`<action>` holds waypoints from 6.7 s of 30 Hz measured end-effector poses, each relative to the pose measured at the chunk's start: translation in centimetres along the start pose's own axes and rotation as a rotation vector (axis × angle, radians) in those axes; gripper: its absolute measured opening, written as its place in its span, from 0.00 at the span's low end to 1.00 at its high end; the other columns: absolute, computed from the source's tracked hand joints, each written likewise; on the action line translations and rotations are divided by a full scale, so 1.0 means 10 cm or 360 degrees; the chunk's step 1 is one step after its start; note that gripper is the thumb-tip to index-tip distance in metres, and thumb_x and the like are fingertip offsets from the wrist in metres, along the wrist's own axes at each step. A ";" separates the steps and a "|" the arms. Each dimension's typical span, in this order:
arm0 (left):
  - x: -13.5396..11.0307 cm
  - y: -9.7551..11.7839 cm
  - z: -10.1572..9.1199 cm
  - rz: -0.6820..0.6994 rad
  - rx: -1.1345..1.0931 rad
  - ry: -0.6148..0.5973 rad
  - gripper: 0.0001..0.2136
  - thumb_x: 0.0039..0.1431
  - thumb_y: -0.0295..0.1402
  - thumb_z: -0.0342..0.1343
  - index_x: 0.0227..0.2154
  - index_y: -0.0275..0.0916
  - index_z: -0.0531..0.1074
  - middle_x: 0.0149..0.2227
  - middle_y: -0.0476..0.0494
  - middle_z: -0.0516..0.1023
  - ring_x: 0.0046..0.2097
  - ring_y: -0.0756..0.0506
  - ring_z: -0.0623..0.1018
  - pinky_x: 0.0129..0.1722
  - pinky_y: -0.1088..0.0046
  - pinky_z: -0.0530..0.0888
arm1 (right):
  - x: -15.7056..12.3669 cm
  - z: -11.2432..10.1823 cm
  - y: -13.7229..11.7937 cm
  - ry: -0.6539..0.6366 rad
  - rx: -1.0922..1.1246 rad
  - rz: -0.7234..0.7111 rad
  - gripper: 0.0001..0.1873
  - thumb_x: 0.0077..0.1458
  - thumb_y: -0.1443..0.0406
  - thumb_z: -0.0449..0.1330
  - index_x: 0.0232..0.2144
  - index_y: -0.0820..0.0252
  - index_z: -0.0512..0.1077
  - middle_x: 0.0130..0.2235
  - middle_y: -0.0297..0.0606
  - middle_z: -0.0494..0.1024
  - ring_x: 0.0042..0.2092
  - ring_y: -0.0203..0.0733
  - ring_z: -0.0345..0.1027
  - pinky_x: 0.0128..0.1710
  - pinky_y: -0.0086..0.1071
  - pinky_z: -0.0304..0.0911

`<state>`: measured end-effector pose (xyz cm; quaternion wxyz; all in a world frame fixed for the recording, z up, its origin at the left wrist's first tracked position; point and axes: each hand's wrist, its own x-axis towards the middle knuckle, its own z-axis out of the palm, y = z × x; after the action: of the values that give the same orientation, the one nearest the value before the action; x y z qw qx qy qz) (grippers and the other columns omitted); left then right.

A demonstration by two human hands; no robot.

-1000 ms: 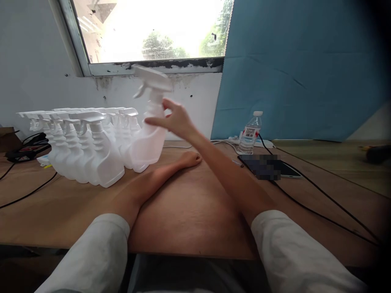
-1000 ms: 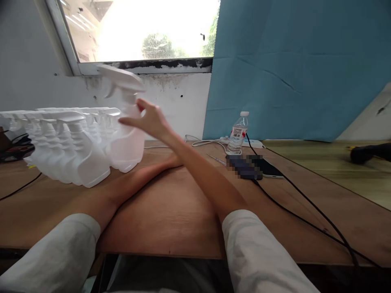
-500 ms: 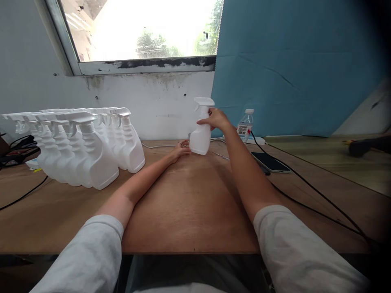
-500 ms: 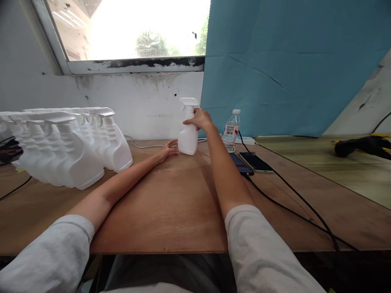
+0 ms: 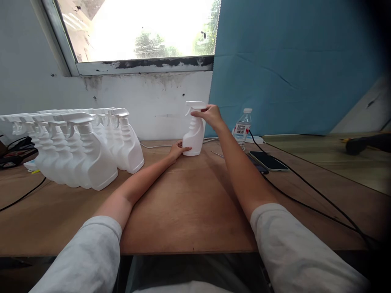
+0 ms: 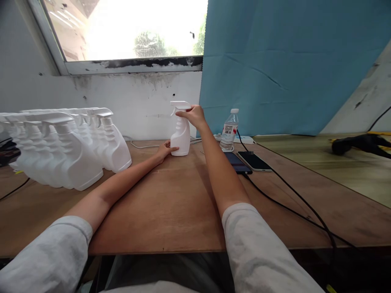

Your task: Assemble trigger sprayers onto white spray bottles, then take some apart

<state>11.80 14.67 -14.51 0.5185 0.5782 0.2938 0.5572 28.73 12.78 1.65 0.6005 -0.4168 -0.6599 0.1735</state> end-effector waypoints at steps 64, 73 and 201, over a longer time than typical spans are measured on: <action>0.40 -0.01 -0.11 -0.0043 0.1285 0.0842 0.22 0.57 0.36 0.62 0.52 0.35 0.64 0.54 0.26 0.72 0.59 0.31 0.71 0.55 0.60 0.66 | -0.25 -0.83 -0.97 0.0179 0.1033 -0.0767 0.30 0.50 0.62 0.60 0.52 0.50 0.51 0.47 0.36 0.75 0.40 0.37 0.73 0.50 0.41 0.69; 0.42 -0.08 -0.07 -0.0056 0.1399 0.0809 0.22 0.57 0.40 0.61 0.49 0.34 0.65 0.52 0.24 0.73 0.58 0.32 0.73 0.53 0.62 0.67 | -0.31 -0.81 -1.00 0.0111 0.0849 -0.0685 0.23 0.51 0.55 0.63 0.47 0.41 0.59 0.46 0.30 0.75 0.38 0.39 0.69 0.48 0.42 0.66; -0.70 0.35 0.28 -0.0351 0.0074 -0.0063 0.20 0.55 0.46 0.56 0.19 0.40 0.57 0.13 0.54 0.60 0.13 0.55 0.61 0.13 0.78 0.52 | -1.94 -0.47 -0.10 -0.0618 0.0078 0.0277 0.18 0.61 0.54 0.54 0.25 0.56 0.54 0.18 0.24 0.53 0.18 0.29 0.46 0.19 0.27 0.42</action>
<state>12.19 6.44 -13.19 0.5689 0.5652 0.3581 0.4782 31.41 -3.79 -9.12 0.4548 -0.4163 -0.7203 0.3178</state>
